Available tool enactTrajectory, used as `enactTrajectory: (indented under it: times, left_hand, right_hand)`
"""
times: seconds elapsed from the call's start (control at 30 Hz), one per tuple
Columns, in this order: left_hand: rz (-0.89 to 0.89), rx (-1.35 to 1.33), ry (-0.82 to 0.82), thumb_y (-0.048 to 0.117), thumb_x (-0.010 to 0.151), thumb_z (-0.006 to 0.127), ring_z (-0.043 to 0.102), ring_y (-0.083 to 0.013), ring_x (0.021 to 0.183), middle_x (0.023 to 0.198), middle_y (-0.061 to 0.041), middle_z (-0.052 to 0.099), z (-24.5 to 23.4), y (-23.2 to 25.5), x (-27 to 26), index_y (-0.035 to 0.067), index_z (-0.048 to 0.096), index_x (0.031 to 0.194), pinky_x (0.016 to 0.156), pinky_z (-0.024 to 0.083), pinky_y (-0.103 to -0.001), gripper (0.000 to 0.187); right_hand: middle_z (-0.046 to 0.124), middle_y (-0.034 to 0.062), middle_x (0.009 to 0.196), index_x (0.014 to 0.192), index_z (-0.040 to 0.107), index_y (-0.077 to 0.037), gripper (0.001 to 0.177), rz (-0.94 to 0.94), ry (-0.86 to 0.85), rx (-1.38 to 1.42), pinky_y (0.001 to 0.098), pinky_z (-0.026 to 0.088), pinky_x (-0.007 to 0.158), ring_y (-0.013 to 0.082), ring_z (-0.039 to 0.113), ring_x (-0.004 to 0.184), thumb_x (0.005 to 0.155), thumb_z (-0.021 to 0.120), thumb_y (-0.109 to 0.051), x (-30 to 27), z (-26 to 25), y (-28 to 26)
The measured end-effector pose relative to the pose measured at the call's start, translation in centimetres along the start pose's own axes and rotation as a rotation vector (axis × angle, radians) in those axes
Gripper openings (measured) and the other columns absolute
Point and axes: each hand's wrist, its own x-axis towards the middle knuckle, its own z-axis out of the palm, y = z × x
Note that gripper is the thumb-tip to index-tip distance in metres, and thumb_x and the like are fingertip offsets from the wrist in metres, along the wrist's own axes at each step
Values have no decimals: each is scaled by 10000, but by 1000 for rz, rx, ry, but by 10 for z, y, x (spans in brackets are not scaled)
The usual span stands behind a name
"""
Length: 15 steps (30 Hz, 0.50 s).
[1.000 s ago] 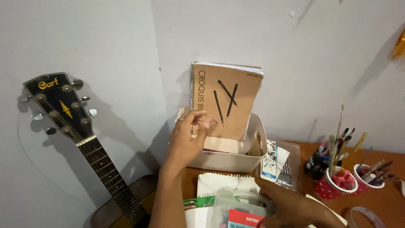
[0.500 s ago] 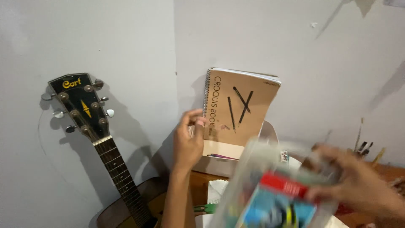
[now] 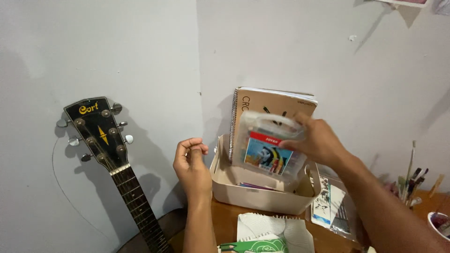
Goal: Organizing various art supplies including notebooks, colored pencils, and brushes on a desk.
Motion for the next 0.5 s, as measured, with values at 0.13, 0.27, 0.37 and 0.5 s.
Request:
enactTrajectory:
  times: [0.13,0.27,0.37,0.5]
  left_hand:
    - [8,-8,-34,-12,961,495,575,-134,821,860,-53,643,0,-2,-1,-2,645,996,801,504,-289,155]
    - [2,16,-55,-5,961,500,583,-133,812,848,-52,649,3,-1,-2,-2,648,986,795,509,-287,150]
    - [-23,57,-74,6,960,504,594,-129,809,839,-49,656,6,1,-3,3,652,984,796,513,-281,151]
    - [-37,44,-97,22,971,518,592,-123,819,844,-47,657,8,0,-3,3,651,986,805,511,-279,136]
  right_hand:
    - [769,151,1109,1310,566,-113,620,169,-179,83,473,637,704,362,839,865,794,866,-280,3,15,-12]
    - [757,141,1092,1207,629,-102,593,58,-98,46,414,610,844,272,759,980,716,899,-300,22,35,13]
    - [755,146,1073,1191,631,-67,596,93,-41,116,426,600,842,275,755,961,701,903,-268,25,39,17]
    - [675,158,1220,1215,641,-50,662,-127,142,-23,418,520,973,300,627,1149,670,926,-297,37,56,35]
